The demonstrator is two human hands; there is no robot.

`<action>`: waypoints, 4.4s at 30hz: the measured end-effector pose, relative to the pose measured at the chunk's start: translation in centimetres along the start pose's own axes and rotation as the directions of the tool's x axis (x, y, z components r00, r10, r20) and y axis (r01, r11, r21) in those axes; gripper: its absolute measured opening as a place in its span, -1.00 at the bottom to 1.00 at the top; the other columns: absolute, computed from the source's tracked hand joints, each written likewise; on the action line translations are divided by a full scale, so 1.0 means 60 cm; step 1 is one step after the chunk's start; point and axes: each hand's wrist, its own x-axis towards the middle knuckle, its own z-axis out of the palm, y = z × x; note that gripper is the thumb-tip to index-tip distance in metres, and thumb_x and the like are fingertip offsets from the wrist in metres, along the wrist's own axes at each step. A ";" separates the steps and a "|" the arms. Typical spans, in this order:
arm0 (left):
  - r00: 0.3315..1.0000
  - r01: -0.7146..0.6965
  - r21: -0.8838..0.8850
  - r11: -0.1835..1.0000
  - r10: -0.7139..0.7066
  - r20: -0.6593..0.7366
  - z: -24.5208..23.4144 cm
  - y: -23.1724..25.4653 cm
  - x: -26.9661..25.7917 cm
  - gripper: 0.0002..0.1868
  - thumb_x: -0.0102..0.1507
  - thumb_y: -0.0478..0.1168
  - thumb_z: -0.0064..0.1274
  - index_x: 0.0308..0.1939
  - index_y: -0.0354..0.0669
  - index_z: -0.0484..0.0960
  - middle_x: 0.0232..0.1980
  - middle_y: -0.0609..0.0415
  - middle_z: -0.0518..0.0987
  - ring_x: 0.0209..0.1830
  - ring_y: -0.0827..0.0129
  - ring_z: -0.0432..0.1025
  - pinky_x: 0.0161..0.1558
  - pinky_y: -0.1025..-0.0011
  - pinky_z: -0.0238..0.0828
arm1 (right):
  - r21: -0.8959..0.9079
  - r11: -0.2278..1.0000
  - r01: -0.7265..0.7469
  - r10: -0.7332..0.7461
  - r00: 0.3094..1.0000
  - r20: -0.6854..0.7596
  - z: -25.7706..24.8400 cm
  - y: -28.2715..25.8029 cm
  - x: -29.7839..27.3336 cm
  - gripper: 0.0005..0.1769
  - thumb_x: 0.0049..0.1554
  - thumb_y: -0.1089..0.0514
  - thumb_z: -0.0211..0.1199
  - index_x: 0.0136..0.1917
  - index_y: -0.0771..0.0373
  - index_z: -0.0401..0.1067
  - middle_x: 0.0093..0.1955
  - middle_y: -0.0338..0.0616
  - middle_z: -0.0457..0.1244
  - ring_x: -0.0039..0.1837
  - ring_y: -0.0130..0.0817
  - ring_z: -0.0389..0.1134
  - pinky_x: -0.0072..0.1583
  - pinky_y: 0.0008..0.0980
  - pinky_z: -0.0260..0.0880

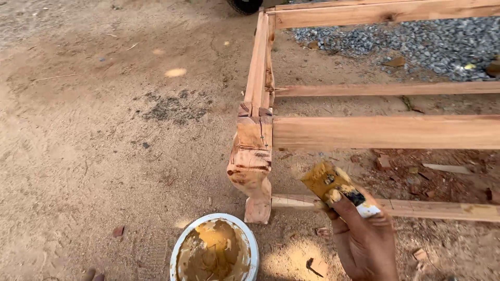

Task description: Applying wood filler or putty to the joints and surfaces of a wooden table frame.

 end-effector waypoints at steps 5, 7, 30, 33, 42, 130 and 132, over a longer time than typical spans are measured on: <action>0.984 0.101 -0.044 0.994 -0.094 0.150 0.112 0.074 0.006 -0.42 0.43 0.19 -0.50 0.37 -0.08 0.14 0.19 -0.11 0.50 0.08 0.21 0.52 0.04 0.24 0.54 | -0.464 0.882 0.079 -0.145 0.983 -0.109 0.111 0.023 -0.026 -0.77 0.21 0.37 0.27 0.16 0.38 0.51 -0.02 0.20 0.47 -0.11 -0.04 0.36 -0.10 -0.08 0.41; 0.973 0.137 -0.046 0.989 -0.126 0.194 0.189 0.112 -0.057 -0.42 0.43 0.19 -0.50 0.37 -0.08 0.14 0.19 -0.11 0.50 0.08 0.22 0.52 0.04 0.25 0.55 | -0.710 0.704 0.031 -0.219 0.960 -0.176 0.165 0.038 -0.031 -0.64 0.28 0.35 0.27 0.34 0.28 0.57 -0.05 0.25 0.51 -0.28 0.11 0.20 -0.36 0.06 0.17; 0.718 -0.624 0.103 0.775 0.515 0.468 0.417 0.041 -0.219 -0.59 0.63 -0.16 -0.20 0.34 -0.49 0.12 0.09 -0.35 0.55 0.23 0.10 0.52 0.34 0.23 0.50 | -0.889 0.246 0.386 -0.725 0.682 0.095 0.294 0.172 0.011 -0.64 0.20 0.35 0.22 0.27 0.38 0.47 0.01 -0.01 0.34 0.11 -0.26 0.43 0.05 -0.34 0.58; 0.724 -0.622 0.129 0.772 0.504 0.472 0.415 0.027 -0.207 -0.56 0.63 -0.13 -0.19 0.34 -0.50 0.13 0.10 -0.34 0.54 0.24 0.09 0.51 0.35 0.23 0.51 | -0.835 0.466 0.292 -0.579 0.814 -0.039 0.274 0.135 0.021 -0.65 0.14 0.35 0.24 0.19 0.20 0.57 0.09 -0.07 0.41 0.08 -0.36 0.49 0.00 -0.39 0.65; 0.718 -0.665 0.307 0.681 0.471 0.513 0.415 0.002 -0.194 -0.51 0.57 -0.06 -0.16 0.32 -0.48 0.20 0.00 -0.29 0.61 0.04 0.13 0.53 0.04 0.27 0.47 | -0.758 0.526 0.385 -0.482 0.870 0.107 0.210 0.097 0.018 -0.65 0.18 0.37 0.26 0.24 0.23 0.56 0.13 -0.05 0.44 0.16 -0.40 0.43 0.15 -0.40 0.50; 0.747 -0.664 0.502 0.554 0.474 0.466 0.352 -0.018 -0.147 -0.39 0.54 0.03 -0.08 0.34 -0.57 0.30 -0.07 -0.25 0.56 -0.22 0.18 0.46 -0.25 0.17 0.43 | 0.075 0.975 -0.210 0.208 0.977 0.044 0.108 -0.043 0.040 -0.57 0.16 0.39 0.31 -0.47 0.21 0.25 0.12 0.27 0.43 0.25 -0.09 0.46 0.31 -0.20 0.53; 0.709 -0.705 0.470 0.531 0.500 0.497 0.354 -0.010 -0.159 -0.38 0.53 0.02 -0.07 0.31 -0.60 0.31 -0.08 -0.26 0.53 -0.14 0.23 0.44 -0.28 0.22 0.44 | -0.167 0.975 -0.149 0.146 0.989 -0.031 0.119 -0.037 0.045 -0.90 0.14 0.36 0.26 -0.04 0.27 0.52 -0.01 0.08 0.44 0.05 -0.18 0.43 0.01 -0.33 0.43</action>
